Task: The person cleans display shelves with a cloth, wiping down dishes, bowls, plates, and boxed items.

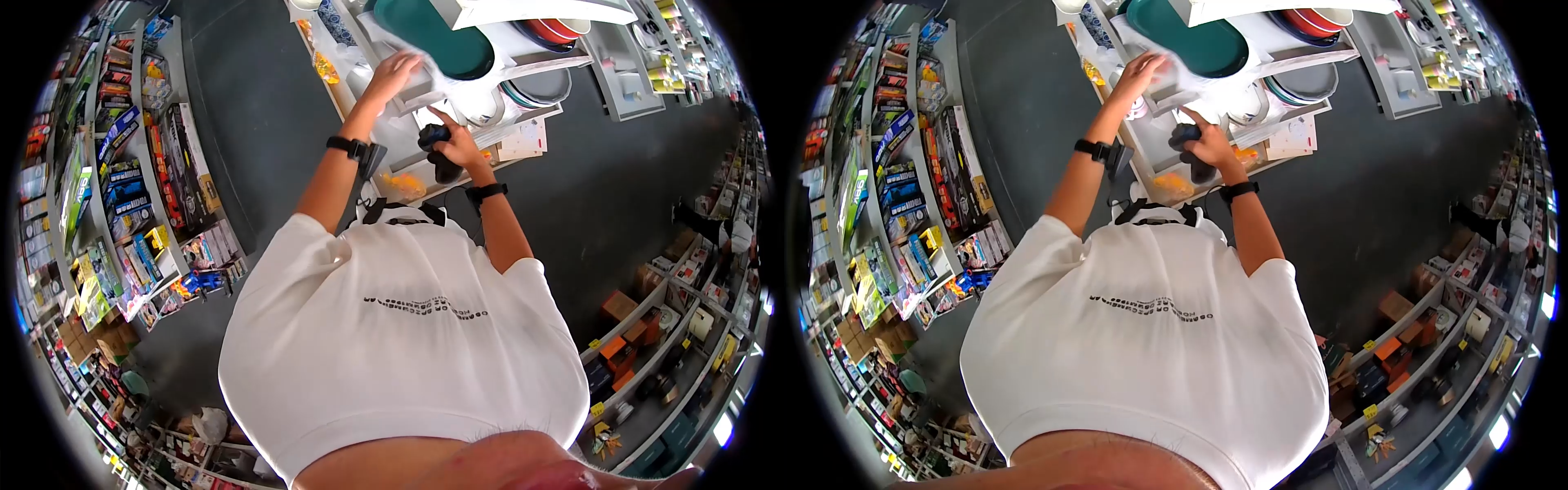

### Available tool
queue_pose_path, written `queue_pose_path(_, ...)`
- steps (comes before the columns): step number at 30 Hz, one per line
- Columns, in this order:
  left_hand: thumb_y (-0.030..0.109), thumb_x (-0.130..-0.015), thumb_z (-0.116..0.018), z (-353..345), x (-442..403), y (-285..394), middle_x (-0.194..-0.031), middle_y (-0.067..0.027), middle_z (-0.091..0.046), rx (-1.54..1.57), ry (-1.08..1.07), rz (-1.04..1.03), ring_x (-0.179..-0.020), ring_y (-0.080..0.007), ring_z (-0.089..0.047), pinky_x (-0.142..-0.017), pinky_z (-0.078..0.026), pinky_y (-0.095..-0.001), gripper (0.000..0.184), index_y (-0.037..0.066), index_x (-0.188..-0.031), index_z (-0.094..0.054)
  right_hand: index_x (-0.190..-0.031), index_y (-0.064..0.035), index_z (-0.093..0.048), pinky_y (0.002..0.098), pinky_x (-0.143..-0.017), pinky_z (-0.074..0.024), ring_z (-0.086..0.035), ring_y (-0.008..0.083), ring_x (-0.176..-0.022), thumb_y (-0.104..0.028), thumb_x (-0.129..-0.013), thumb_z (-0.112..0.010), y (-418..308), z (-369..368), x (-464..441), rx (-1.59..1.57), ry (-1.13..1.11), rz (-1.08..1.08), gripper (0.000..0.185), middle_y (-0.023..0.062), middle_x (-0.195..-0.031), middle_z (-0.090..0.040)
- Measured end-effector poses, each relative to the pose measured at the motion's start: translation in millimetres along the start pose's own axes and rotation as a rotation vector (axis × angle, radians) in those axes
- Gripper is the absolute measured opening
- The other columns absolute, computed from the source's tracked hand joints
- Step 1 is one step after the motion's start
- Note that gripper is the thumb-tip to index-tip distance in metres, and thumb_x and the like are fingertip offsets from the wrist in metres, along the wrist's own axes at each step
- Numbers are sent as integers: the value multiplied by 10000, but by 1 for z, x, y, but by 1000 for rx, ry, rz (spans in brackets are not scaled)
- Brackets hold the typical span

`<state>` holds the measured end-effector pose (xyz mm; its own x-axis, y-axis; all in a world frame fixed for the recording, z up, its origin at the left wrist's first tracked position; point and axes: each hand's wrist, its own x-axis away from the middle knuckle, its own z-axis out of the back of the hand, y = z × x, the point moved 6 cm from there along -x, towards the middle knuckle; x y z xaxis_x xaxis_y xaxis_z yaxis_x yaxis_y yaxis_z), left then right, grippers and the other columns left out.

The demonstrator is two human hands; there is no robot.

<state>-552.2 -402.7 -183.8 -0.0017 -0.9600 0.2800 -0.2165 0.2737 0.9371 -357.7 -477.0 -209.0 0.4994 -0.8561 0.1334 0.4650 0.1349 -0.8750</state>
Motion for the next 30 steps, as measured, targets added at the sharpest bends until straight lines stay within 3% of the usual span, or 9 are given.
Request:
queue_pose_path(2, 308, -965, -578, -14, -7, 40, -1096, -79, -681, -360, -56, -517, -973, -166, -661, -831, -514, -286, 362, 79, -1240, -625, -1415, -224, -489, 416, -779, -528, -680, 376, -788, -93, -673, -664, -7, 3, -10, -20, -1, -14, 774, 177, -831, -697)
queue_pose_path(3, 323, -972, -560, -15, -23, 35, -1248, -87, -643, -531, -150, -461, -1141, -221, -615, -958, -480, -315, 379, 177, -1320, -594, -1434, -228, -468, 429, -764, -523, -676, 386, -782, -90, -668, -662, -13, 7, -12, -52, 18, 18, 803, 183, -811, -690)
queue_pose_path(4, 323, -972, -560, -11, -38, 35, -1248, -87, -643, -556, -151, -458, -1141, -221, -615, -958, -480, -315, 379, 177, -1320, -594, -1399, -204, -481, 446, -753, -522, -670, 414, -796, -101, -681, -676, -15, 10, -18, 18, 117, 181, 751, 191, -819, -688)
queue_pose_path(6, 301, -1003, -512, -21, -48, 38, -1407, -63, -546, -1160, -136, -843, -1301, -257, -501, -1073, -392, -382, 358, 240, -1350, -575, -1313, -178, -494, 462, -755, -517, -657, 444, -835, -117, -701, -692, -6, 16, -23, 48, 201, 100, 647, 212, -819, -681)
queue_pose_path(7, 331, -1008, -494, -20, -57, 31, -1510, -69, -435, -1278, -182, -694, -1380, -303, -405, -1132, -308, -456, 373, 292, -1375, -553, -1189, -102, -476, 485, -746, -507, -641, 473, -857, -121, -727, -709, 0, 20, -22, 46, 288, 67, 518, 238, -835, -668)
queue_pose_path(10, 413, -982, -514, -9, -78, 17, -1483, -81, -465, -1504, -99, -835, -1373, -329, -408, -1118, -312, -517, 394, 325, -1364, -555, -1130, -45, -454, 503, -745, -495, -630, 485, -850, -96, -740, -710, 7, 30, -1, -13, 648, 97, 469, 259, -855, -646)
queue_pose_path(14, 541, -990, -413, 0, -86, 7, -1505, -59, -437, -1712, -15, -874, -1392, -347, -360, -1153, -165, -584, 461, 351, -1394, -526, -1121, -36, -471, 463, -772, -492, -586, 443, -923, -70, -731, -715, -6, 25, 8, 200, 656, 278, 461, 218, -992, -583)
queue_pose_path(21, 592, -972, -425, 14, -98, 32, -1532, -53, -400, -1741, -266, -988, -1436, -315, -307, -1179, -167, -544, 547, 333, -1452, -449, -1187, -141, -434, 487, -732, -518, -631, 407, -878, -92, -763, -672, -12, -10, -28, 277, 453, 103, 488, 169, -903, -621)
queue_pose_path(30, 638, -949, -432, 71, -153, 41, -1573, -37, -329, -1609, -554, -1106, -1468, -289, -245, -1188, -194, -509, 644, 309, -1499, -372, -1190, -106, -434, 532, -729, -497, -620, 462, -884, -19, -773, -611, 7, 4, -37, 406, 816, -137, 461, 222, -989, -642)
